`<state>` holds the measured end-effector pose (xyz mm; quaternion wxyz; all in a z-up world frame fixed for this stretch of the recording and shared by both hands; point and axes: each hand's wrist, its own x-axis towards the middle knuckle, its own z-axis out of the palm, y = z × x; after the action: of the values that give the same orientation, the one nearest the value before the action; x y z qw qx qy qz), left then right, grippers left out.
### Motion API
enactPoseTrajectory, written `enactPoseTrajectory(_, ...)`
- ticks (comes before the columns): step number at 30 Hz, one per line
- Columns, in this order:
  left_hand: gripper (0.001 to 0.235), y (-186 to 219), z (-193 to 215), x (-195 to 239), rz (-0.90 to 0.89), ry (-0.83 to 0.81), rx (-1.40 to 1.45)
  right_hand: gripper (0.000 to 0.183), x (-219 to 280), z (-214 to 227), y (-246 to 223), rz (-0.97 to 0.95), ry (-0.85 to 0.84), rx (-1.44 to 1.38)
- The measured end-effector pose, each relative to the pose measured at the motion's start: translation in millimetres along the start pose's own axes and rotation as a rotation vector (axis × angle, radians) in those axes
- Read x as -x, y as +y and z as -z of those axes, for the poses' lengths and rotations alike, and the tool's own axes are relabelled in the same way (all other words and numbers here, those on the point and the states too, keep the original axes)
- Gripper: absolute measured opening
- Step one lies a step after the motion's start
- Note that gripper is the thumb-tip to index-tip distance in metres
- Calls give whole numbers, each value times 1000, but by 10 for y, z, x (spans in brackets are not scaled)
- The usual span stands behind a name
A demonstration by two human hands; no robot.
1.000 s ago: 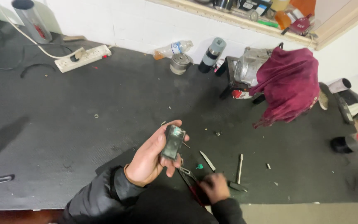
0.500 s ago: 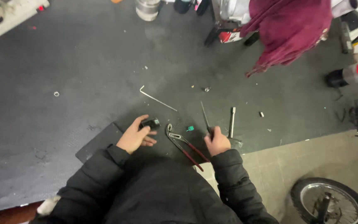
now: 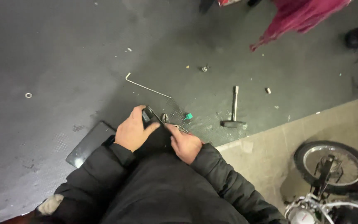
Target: The person uses pliers to pry and remove a small green plastic piece from a black rectangular electronic component on a workbench. They then use a knife to scrape or clean the component's surface. The task is interrupted by a brief walk around the workshop.
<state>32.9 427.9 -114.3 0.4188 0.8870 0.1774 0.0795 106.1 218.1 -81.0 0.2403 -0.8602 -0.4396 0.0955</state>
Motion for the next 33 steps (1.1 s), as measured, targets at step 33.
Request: enactPoseTrajectory(33,50,-104,-130,-367,-25,-267,-298,58,-121,-222,173,-215,-107,-123)
